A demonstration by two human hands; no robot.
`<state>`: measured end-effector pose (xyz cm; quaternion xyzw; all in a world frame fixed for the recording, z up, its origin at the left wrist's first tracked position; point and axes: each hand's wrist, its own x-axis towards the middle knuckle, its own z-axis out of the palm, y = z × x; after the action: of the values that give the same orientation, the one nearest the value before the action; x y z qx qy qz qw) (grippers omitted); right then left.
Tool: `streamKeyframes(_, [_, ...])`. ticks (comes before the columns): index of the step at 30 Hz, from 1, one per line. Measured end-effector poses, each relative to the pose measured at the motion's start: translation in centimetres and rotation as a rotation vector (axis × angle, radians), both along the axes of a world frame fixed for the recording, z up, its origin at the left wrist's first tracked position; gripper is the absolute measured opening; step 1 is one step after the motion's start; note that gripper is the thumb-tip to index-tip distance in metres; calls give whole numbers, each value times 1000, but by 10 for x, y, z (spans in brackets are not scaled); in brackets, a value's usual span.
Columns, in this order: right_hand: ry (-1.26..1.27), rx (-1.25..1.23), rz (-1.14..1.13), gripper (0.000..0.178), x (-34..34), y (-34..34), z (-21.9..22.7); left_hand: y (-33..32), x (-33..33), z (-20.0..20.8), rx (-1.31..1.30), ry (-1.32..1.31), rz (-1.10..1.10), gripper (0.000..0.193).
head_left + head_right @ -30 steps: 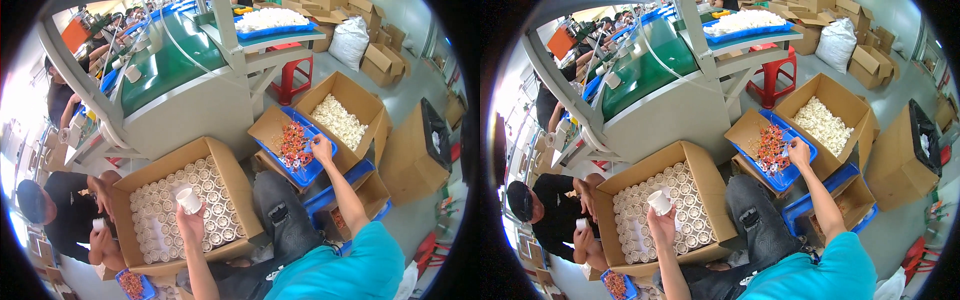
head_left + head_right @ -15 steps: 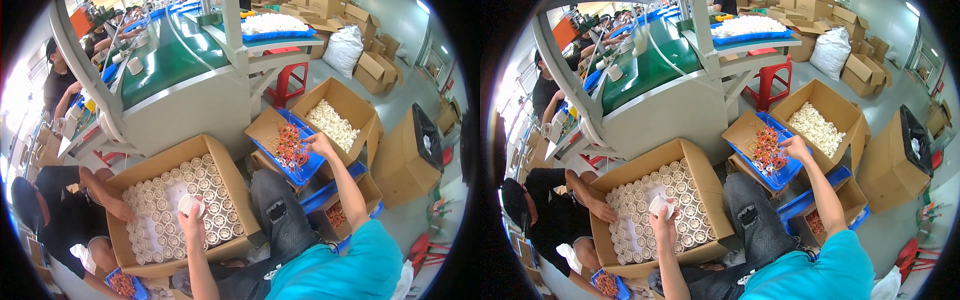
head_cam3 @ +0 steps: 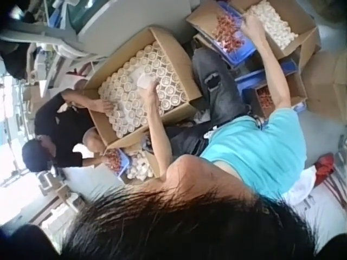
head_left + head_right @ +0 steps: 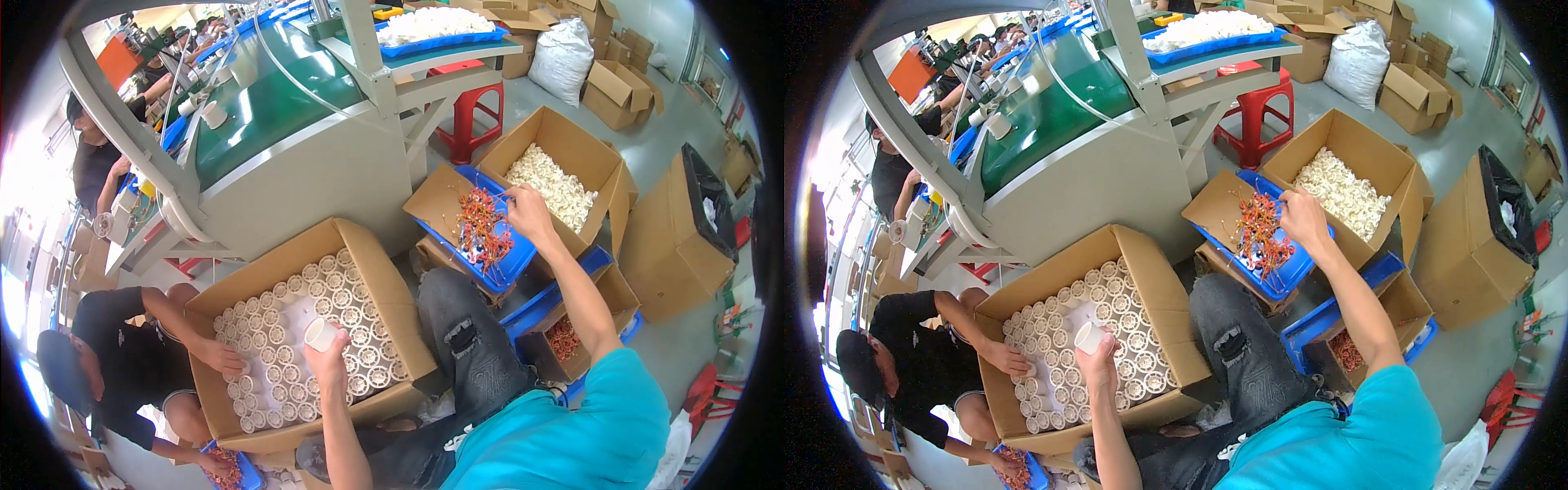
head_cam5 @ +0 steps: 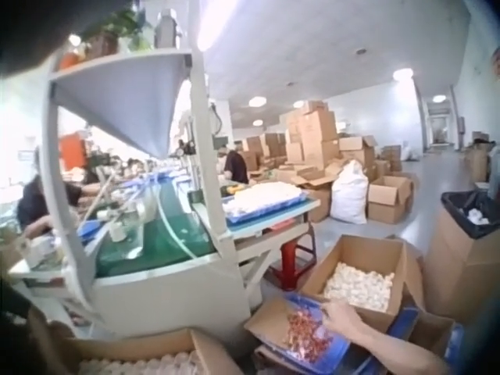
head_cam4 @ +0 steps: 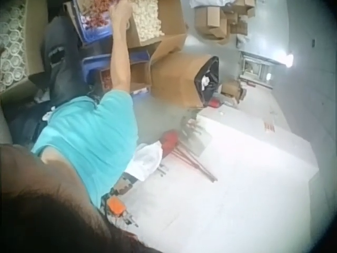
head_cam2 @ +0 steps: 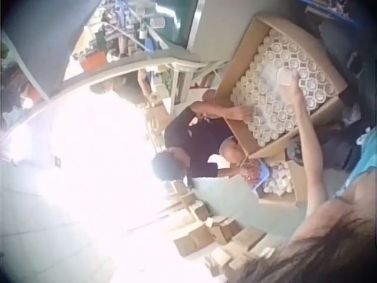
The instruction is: The person assembles electronic components by hand, inserting small wire components into white cylindrical plastic housings.
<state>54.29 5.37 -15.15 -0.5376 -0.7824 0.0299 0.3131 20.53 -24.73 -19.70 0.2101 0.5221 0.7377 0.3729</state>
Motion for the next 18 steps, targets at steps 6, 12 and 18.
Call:
streamKeyframes(6, [-46,-40,-17,18,9,-7,5,2,7,4,7,-1,-10,43])
streamKeyframes(12, [780,-487,298,23,-41,-38,40,-3,4,2,98,73,-93,49])
streamKeyframes(18, [966,-1158,792,26,-131,-89,40,-4,2,17,98,307,-93,43])
